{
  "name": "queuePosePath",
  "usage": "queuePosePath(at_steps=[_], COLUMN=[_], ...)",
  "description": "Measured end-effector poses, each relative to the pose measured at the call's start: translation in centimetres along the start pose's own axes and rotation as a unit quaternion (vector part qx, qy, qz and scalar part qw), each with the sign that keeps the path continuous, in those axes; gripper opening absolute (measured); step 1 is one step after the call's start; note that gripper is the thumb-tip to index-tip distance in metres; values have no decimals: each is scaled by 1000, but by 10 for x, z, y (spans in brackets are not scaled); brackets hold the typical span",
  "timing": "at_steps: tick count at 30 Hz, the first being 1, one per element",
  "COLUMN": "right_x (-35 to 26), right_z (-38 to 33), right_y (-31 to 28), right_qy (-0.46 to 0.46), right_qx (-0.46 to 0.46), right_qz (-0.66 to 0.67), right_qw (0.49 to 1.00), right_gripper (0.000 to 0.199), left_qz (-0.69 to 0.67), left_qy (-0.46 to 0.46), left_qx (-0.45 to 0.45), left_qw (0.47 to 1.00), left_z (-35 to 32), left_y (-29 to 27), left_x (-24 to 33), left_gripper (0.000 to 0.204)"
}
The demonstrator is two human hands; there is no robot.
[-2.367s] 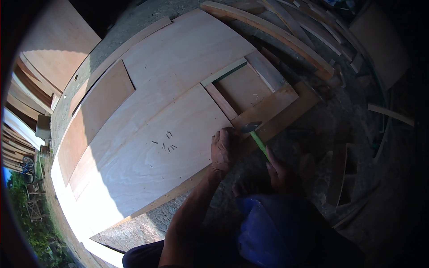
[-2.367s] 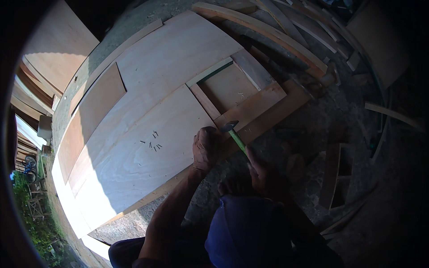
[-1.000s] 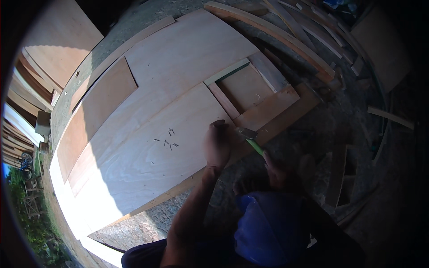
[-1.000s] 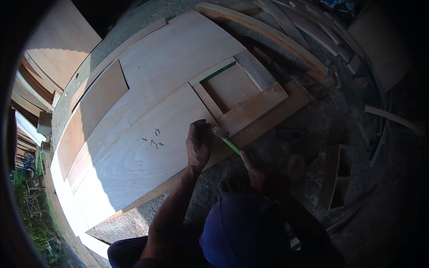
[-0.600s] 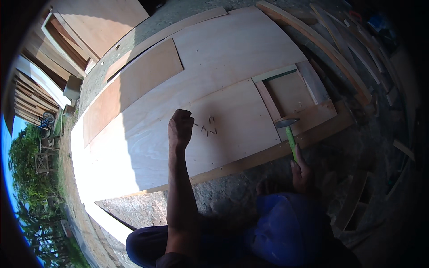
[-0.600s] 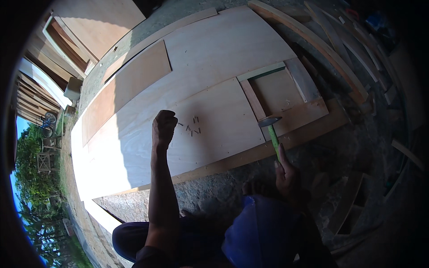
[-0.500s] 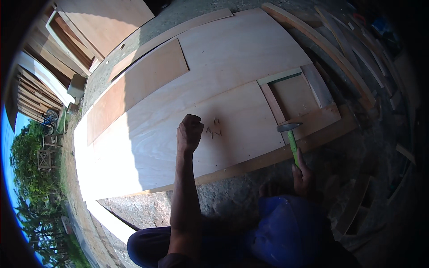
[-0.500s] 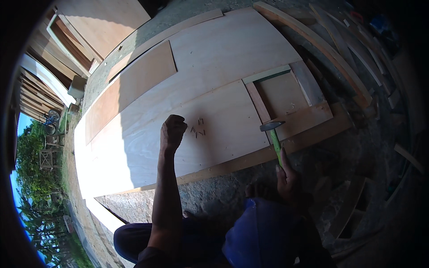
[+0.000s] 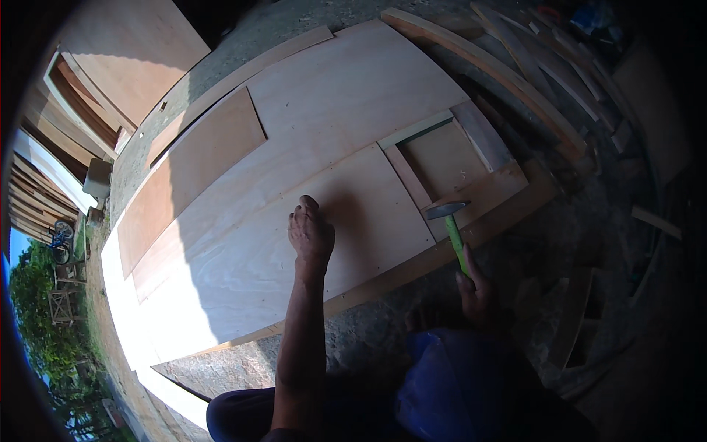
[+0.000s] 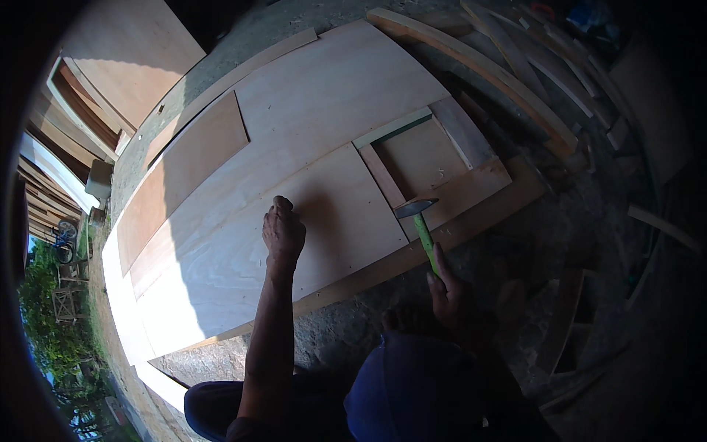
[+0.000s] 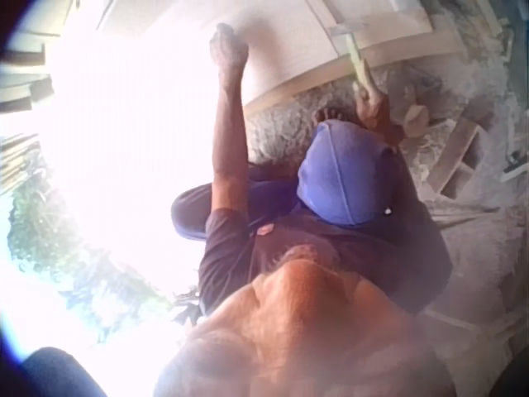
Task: The person is assembling a wooden structure, likely a door or panel, by hammering nails into wooden planks. They use a hammer to secure the pieces together and a saw to cut a plank to size. The person also uses a pencil and ruler to mark measurements on the wood.
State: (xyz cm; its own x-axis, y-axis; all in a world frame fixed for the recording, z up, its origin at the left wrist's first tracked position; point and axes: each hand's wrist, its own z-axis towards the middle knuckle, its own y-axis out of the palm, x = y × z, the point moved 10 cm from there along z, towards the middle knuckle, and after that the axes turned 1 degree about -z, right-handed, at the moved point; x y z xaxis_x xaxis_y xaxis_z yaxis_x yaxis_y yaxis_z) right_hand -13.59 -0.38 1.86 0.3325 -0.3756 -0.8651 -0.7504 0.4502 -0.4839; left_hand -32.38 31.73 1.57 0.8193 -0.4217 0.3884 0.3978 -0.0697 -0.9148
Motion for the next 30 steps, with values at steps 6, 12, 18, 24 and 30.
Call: queuePosePath(at_steps=[6, 12, 18, 24, 30], right_x=[-2, -34, -35, -18, -30], right_z=[7, 33, 60, 58, 51], right_y=[-12, -9, 4, 1, -4], right_qy=[-103, -125, -154, -99, -131], right_qx=[76, 36, -2, 34, 66], right_qz=[-44, -163, -246, -46, -36], right_qw=[991, 978, 957, 993, 988], right_gripper=[58, 62, 66, 63, 62], left_qz=[46, -216, -338, -378, -431], left_qy=[28, 115, 61, 75, 89], left_qx=[10, 51, -14, -51, -2], left_qw=[999, 968, 939, 921, 898], left_z=[2, 10, 9, 7, 0], left_y=[5, 5, 35, 56, 58], left_x=[8, 50, 78, 100, 120], left_gripper=[23, 20, 18, 28, 23])
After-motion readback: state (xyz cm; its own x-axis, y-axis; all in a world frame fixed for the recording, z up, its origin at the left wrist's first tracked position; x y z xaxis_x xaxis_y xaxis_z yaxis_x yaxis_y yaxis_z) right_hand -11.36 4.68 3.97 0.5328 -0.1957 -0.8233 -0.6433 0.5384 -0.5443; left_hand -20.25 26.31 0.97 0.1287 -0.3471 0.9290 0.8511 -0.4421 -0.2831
